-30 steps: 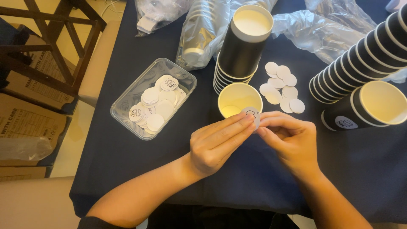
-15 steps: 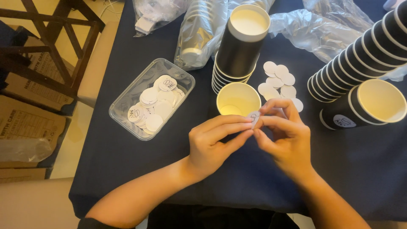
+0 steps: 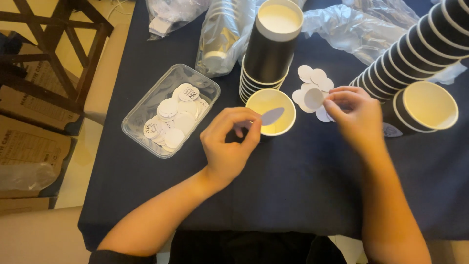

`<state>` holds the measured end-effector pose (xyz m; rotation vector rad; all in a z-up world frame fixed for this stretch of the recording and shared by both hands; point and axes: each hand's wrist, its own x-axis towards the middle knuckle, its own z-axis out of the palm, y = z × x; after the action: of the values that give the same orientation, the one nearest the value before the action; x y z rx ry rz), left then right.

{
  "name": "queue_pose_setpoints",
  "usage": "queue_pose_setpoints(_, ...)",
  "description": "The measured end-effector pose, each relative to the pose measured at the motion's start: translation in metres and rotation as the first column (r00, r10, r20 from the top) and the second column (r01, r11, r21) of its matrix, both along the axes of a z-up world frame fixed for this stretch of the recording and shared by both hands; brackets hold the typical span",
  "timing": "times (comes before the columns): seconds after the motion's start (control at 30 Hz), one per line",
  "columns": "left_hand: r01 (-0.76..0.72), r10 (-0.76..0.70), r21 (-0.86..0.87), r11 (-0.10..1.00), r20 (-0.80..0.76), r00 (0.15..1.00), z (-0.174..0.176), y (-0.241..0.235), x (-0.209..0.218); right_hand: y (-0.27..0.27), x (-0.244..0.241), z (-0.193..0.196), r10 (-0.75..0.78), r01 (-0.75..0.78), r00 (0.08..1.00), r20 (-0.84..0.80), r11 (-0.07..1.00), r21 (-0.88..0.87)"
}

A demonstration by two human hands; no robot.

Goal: Peeling circular logo stickers from a backing and applying them to the side of black paper coffee cups.

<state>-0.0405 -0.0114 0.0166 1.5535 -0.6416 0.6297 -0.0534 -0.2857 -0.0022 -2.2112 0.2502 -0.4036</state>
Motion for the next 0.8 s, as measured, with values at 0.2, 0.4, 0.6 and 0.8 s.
queue_pose_setpoints(0.2, -0.03, 0.03, -0.004, 1.0, 0.023, 0.999, 0.0, 0.005, 0.003, 0.008, 0.001, -0.01, -0.087, 0.117, 0.991, 0.101, 0.93, -0.349)
queue_pose_setpoints(0.4, -0.131, 0.133, -0.08, 0.988, 0.019, 0.991, -0.004, 0.007, 0.005, 0.085, -0.041, 0.03, 0.296, -0.004, 0.744, 0.598, 0.898, -0.439)
queue_pose_setpoints(0.6, -0.33, 0.185, 0.172, 0.928, 0.557, 0.81, -0.021, 0.009, 0.005, 0.11, -0.058, 0.016, 0.324, -0.33, 0.829, 0.455, 0.941, -0.068)
queue_pose_setpoints(0.8, -0.323, 0.11, 0.152, 0.934, 0.74, 0.664, -0.036, 0.009, 0.012, 0.114, -0.057, 0.015, 0.248, -0.349, 0.886, 0.391, 0.913, 0.212)
